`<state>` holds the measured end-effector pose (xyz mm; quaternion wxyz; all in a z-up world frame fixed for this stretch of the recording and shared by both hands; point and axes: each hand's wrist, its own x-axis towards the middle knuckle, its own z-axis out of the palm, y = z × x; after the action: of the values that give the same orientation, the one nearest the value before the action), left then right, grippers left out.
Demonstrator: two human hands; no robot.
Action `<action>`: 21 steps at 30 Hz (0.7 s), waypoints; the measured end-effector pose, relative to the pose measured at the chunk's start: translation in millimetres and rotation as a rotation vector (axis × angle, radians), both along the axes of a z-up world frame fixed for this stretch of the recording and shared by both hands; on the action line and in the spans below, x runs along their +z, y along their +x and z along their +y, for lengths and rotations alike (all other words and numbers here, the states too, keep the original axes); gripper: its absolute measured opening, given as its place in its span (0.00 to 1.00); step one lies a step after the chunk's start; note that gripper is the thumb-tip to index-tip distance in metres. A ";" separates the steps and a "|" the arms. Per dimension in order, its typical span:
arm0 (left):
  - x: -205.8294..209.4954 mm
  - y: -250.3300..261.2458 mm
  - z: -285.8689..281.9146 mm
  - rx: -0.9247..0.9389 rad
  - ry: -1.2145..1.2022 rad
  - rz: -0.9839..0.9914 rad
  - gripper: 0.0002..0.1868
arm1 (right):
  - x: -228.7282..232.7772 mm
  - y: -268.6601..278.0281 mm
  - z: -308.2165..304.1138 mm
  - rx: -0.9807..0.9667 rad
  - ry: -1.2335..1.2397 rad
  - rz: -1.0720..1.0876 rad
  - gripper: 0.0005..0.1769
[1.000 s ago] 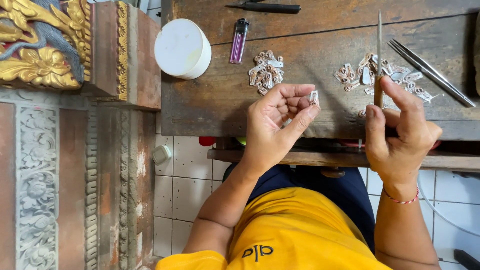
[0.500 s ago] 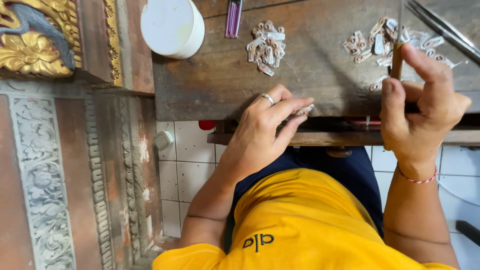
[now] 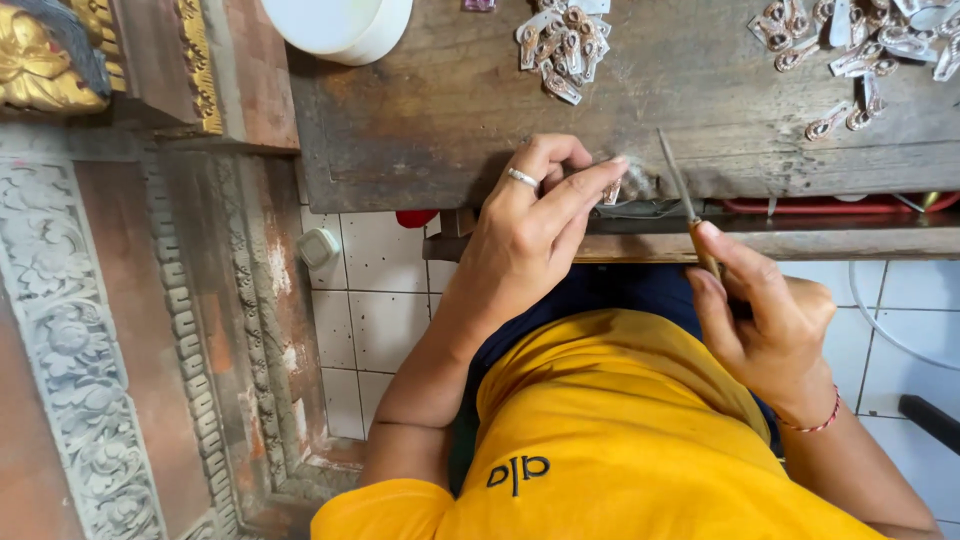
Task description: Using a thin metal tool to clean or refine small, ornate metal jewelry components on a wooden workbench.
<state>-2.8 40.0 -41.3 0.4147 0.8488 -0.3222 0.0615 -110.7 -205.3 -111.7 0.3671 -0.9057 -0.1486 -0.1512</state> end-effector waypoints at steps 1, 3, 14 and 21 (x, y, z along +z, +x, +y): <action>-1.1 0.3 0.3 0.001 -0.001 0.005 0.15 | 0.4 -2.1 -0.1 0.001 -0.001 0.005 0.21; -1.5 5.1 -0.2 -0.024 0.008 -0.053 0.13 | 1.9 -2.1 -1.3 -0.047 -0.008 0.005 0.20; -0.3 -3.3 -18.2 0.135 -0.049 -0.088 0.08 | 4.0 -4.3 9.9 0.010 -0.120 0.028 0.21; 3.9 -0.1 -21.6 0.051 -0.021 -0.179 0.02 | -6.0 -7.0 18.4 -0.034 -0.239 -0.002 0.22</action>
<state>-2.9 18.4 -37.4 0.3913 0.8436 -0.3354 0.1511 -117.7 -186.9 -117.7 0.2539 -0.9452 -0.1506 -0.1395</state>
